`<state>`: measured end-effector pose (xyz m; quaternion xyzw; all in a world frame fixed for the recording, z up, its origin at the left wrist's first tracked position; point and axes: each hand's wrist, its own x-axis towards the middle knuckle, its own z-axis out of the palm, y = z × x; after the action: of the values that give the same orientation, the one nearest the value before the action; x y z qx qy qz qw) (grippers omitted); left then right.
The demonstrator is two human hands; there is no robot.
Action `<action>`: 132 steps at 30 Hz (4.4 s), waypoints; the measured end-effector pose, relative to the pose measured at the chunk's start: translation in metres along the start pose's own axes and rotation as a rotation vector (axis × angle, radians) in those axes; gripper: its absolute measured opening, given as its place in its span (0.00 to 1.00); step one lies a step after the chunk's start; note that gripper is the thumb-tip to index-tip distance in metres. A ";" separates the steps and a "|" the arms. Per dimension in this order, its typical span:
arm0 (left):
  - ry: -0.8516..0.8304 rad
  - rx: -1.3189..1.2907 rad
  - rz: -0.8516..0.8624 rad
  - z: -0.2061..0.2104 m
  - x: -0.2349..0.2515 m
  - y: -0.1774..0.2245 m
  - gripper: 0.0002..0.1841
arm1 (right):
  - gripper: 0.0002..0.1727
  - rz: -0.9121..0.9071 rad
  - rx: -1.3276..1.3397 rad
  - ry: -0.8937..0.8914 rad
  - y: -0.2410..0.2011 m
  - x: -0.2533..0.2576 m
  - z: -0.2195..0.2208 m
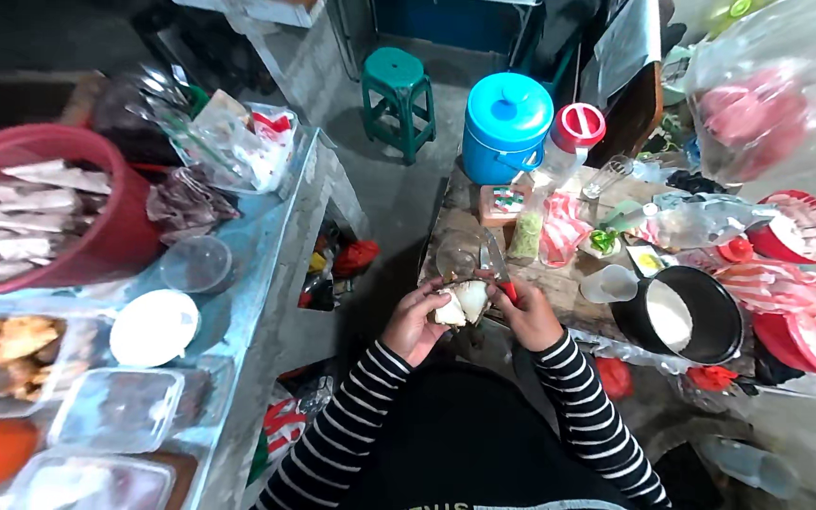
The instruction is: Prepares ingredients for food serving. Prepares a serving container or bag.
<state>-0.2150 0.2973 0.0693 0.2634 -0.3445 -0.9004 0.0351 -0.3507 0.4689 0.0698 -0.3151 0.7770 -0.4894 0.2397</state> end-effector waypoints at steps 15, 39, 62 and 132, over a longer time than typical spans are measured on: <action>-0.124 -0.354 -0.005 -0.014 0.004 -0.017 0.24 | 0.19 0.175 0.364 0.008 0.008 -0.011 0.003; -0.035 -0.547 0.184 0.023 0.030 -0.014 0.58 | 0.23 -0.075 -0.249 0.342 -0.006 -0.042 0.000; -0.148 -0.127 0.075 0.045 0.049 0.002 0.52 | 0.25 -0.249 -0.824 -0.050 0.007 -0.046 -0.058; 0.146 -0.329 0.032 0.020 0.159 0.048 0.50 | 0.18 0.569 -0.730 -0.018 -0.018 0.075 0.063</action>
<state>-0.3667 0.2336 0.0411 0.3131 -0.1931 -0.9225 0.1166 -0.3548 0.3703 0.0556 -0.1575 0.9520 -0.0958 0.2442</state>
